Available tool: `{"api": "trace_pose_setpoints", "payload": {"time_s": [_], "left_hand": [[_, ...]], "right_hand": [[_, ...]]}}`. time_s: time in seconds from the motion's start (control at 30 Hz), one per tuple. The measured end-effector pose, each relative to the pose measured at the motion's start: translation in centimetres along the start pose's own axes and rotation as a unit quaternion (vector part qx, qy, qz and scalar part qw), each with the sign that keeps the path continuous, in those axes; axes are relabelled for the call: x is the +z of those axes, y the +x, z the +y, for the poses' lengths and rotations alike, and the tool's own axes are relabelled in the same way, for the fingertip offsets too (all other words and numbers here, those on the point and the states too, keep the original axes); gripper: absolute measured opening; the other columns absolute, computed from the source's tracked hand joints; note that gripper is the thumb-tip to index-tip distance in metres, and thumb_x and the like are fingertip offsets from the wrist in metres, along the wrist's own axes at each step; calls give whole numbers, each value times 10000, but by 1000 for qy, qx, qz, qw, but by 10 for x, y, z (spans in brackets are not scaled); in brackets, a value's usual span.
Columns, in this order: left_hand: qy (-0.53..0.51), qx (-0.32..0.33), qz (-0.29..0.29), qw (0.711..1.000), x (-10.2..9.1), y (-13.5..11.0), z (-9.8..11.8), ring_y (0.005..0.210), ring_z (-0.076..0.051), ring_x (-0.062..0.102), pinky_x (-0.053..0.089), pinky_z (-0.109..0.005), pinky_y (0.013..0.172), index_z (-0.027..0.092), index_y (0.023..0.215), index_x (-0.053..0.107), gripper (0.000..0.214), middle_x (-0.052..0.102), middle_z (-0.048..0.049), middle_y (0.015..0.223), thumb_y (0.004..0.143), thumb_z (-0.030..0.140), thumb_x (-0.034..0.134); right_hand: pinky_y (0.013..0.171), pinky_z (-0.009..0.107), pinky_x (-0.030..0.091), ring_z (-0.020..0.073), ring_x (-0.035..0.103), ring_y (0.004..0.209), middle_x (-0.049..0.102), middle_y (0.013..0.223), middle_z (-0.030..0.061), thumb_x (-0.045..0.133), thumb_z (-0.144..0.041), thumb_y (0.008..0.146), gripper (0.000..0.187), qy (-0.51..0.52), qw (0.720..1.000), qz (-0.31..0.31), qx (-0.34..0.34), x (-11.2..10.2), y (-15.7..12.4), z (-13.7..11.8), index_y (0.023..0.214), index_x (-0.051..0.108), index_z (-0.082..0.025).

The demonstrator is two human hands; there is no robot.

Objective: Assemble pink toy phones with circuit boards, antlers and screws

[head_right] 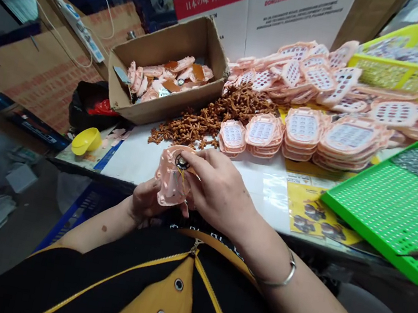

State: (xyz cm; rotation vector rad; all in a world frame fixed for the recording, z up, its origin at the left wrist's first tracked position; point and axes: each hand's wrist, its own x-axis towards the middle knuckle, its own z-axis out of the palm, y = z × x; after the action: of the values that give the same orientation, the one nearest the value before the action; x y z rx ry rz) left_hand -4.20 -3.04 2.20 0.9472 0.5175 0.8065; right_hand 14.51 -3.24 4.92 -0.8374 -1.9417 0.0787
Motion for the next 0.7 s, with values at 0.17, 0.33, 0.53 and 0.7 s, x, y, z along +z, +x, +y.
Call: {"api": "trace_pose_setpoints", "payload": {"time_s": [0.17, 0.33, 0.53, 0.7], "left_hand": [[1, 10, -9, 1000, 1, 0, -3, 761, -247, 694, 605, -356, 603, 160, 1083, 659, 549, 683, -104, 909, 688, 526, 765], [4, -3, -25, 1000, 3, -2, -2, 764, -236, 688, 596, -338, 604, 137, 1047, 676, 560, 679, -126, 979, 676, 547, 764], [19, -34, -58, 998, 0, -4, -3, 767, -252, 695, 593, -355, 632, 120, 1040, 674, 614, 691, -136, 934, 648, 581, 778], [22, -67, -82, 994, -4, -1, -9, 717, -251, 706, 584, -329, 607, 100, 991, 672, 646, 709, -137, 809, 645, 639, 759]], "right_hand": [[722, 330, 561, 204, 660, 860, 694, 992, 106, 530, -122, 909, 309, -24, 999, -12, -20, -3, -3, -1, 1201, 619, -171], [715, 314, 538, 188, 628, 800, 687, 915, 82, 544, -150, 920, 194, -90, 992, 27, -79, -4, -3, 2, 1078, 650, -189], [770, 318, 526, 182, 623, 854, 680, 955, 67, 642, -84, 863, 279, -98, 985, 98, -103, -3, -7, 4, 1111, 647, -211], [766, 336, 533, 189, 635, 887, 666, 980, 57, 657, -163, 880, 188, -39, 991, 122, -31, 6, -14, 7, 1040, 679, -259]]}}
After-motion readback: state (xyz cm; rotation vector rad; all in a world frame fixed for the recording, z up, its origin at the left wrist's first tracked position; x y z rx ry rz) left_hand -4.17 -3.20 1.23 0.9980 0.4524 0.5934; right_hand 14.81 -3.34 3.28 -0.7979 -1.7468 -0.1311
